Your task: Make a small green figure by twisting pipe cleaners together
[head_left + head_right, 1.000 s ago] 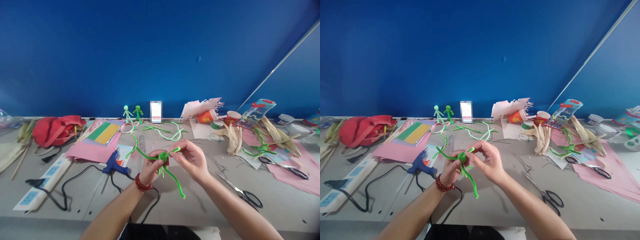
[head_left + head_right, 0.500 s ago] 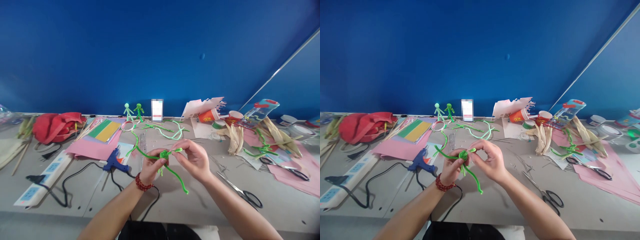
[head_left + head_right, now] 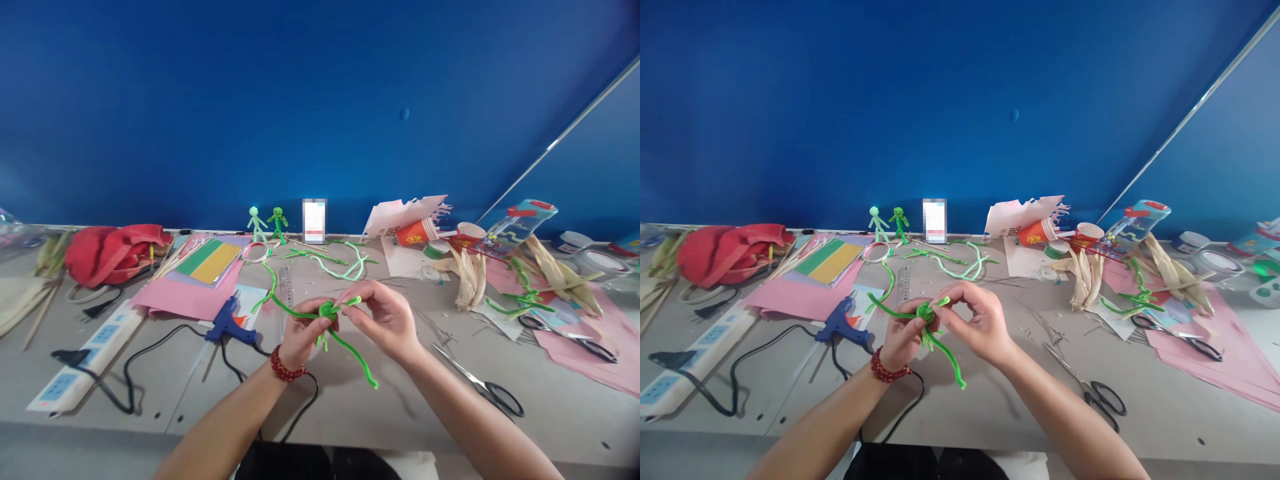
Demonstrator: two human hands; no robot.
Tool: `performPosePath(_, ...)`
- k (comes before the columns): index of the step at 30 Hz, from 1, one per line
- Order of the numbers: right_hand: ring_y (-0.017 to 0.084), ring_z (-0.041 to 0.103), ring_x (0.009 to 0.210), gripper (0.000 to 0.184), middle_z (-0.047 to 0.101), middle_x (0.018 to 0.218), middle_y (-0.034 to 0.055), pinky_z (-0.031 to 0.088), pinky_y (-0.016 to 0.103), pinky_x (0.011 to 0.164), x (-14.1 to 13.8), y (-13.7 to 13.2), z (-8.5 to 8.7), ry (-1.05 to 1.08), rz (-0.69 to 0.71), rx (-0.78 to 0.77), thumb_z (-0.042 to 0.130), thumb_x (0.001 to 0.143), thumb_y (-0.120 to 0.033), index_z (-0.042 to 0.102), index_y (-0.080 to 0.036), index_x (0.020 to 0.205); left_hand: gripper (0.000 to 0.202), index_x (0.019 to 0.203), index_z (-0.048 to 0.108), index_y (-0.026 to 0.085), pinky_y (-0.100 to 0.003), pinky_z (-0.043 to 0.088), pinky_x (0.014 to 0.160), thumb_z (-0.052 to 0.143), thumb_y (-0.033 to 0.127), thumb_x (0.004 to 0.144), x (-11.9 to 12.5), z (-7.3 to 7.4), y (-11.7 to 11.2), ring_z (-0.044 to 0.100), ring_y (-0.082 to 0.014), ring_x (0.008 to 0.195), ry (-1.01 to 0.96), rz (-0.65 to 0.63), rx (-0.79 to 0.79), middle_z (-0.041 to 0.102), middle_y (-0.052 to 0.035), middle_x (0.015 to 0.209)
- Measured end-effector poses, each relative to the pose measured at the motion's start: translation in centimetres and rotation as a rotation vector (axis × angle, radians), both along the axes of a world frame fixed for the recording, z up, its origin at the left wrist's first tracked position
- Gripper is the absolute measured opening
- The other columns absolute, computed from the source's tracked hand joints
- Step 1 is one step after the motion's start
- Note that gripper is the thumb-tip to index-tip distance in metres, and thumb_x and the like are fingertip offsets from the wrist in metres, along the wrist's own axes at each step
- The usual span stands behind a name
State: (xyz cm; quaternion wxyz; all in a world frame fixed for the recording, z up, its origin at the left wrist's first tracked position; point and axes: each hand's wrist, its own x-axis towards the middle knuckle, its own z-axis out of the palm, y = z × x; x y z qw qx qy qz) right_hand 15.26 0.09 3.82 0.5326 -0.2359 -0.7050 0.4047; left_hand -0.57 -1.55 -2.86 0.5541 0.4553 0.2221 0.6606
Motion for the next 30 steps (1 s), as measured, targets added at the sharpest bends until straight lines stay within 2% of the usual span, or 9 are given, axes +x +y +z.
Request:
performPosePath(8, 0.017, 0.067, 0.079, 0.007, 0.069, 0.083, 0.0033, 0.052, 0.03, 0.071, 0.0, 0.3, -0.1, -0.021, -0.022, 0.015, 0.064, 0.085, -0.014, 0.062, -0.021, 0.086, 0.03, 0.093, 0.072, 0.018, -0.026, 0.048, 0.052, 0.077, 0.038, 0.072, 0.0, 0.0, 0.1, 0.06, -0.0137, 0.055, 0.034, 0.039, -0.048, 0.066, -0.0028, 0.068)
performPosePath(11, 0.017, 0.067, 0.081, 0.008, 0.069, 0.08, 0.0031, 0.053, 0.031, 0.073, 0.0, 0.3, 0.2, -0.065, -0.01, 0.08, 0.063, 0.085, -0.013, 0.062, -0.021, 0.086, 0.03, 0.093, 0.073, 0.017, -0.025, 0.047, 0.051, 0.078, 0.038, 0.072, 0.0, 0.0, 0.1, 0.06, -0.0137, 0.055, 0.047, 0.046, -0.071, 0.066, -0.0029, 0.067)
performPosePath(16, 0.016, 0.067, 0.079, 0.012, 0.07, 0.077, 0.0025, 0.052, 0.03, 0.072, -0.1, 0.4, 0.5, -0.156, -0.068, 0.24, 0.061, 0.085, -0.01, 0.062, -0.021, 0.088, 0.027, 0.093, 0.074, 0.018, -0.024, 0.048, 0.051, 0.079, 0.033, 0.071, 0.0, 0.1, 0.1, 0.061, -0.0131, 0.055, 0.038, 0.069, -0.076, 0.068, -0.0031, 0.069)
performPosePath(21, 0.016, 0.066, 0.078, 0.015, 0.07, 0.083, 0.0046, 0.053, 0.03, 0.07, 0.0, 0.5, 1.0, -0.189, -0.091, 0.377, 0.057, 0.086, -0.009, 0.065, -0.021, 0.09, 0.027, 0.093, 0.074, 0.018, -0.025, 0.049, 0.054, 0.078, 0.033, 0.071, 0.0, 0.0, 0.2, 0.061, -0.0133, 0.057, 0.062, 0.088, -0.079, 0.069, -0.0034, 0.07)
performPosePath(24, 0.017, 0.066, 0.079, 0.013, 0.07, 0.083, 0.0055, 0.053, 0.03, 0.071, 0.2, 0.6, 1.3, -0.24, -0.038, 0.325, 0.057, 0.088, -0.014, 0.067, -0.02, 0.092, 0.027, 0.094, 0.074, 0.018, -0.025, 0.049, 0.055, 0.078, 0.033, 0.072, -0.1, -0.2, 0.3, 0.062, -0.0138, 0.059, 0.085, 0.101, -0.077, 0.071, -0.0046, 0.076)
performPosePath(27, 0.015, 0.065, 0.073, 0.01, 0.07, 0.082, 0.0041, 0.052, 0.027, 0.067, 0.4, 0.8, 1.2, -0.274, 0.047, 0.145, 0.058, 0.091, -0.021, 0.068, -0.021, 0.092, 0.026, 0.096, 0.074, 0.019, -0.026, 0.05, 0.057, 0.075, 0.034, 0.075, -0.1, -0.4, 0.3, 0.063, -0.0147, 0.063, 0.12, 0.098, -0.074, 0.072, -0.0056, 0.08)
performPosePath(30, 0.013, 0.064, 0.067, 0.012, 0.068, 0.078, 0.0034, 0.051, 0.025, 0.06, 0.3, 1.0, 0.9, -0.209, 0.124, -0.04, 0.061, 0.091, -0.029, 0.066, -0.019, 0.087, 0.026, 0.096, 0.074, 0.018, -0.026, 0.051, 0.057, 0.074, 0.035, 0.076, -0.1, -0.4, 0.3, 0.062, -0.015, 0.063, 0.131, 0.102, -0.048, 0.071, -0.0049, 0.077)
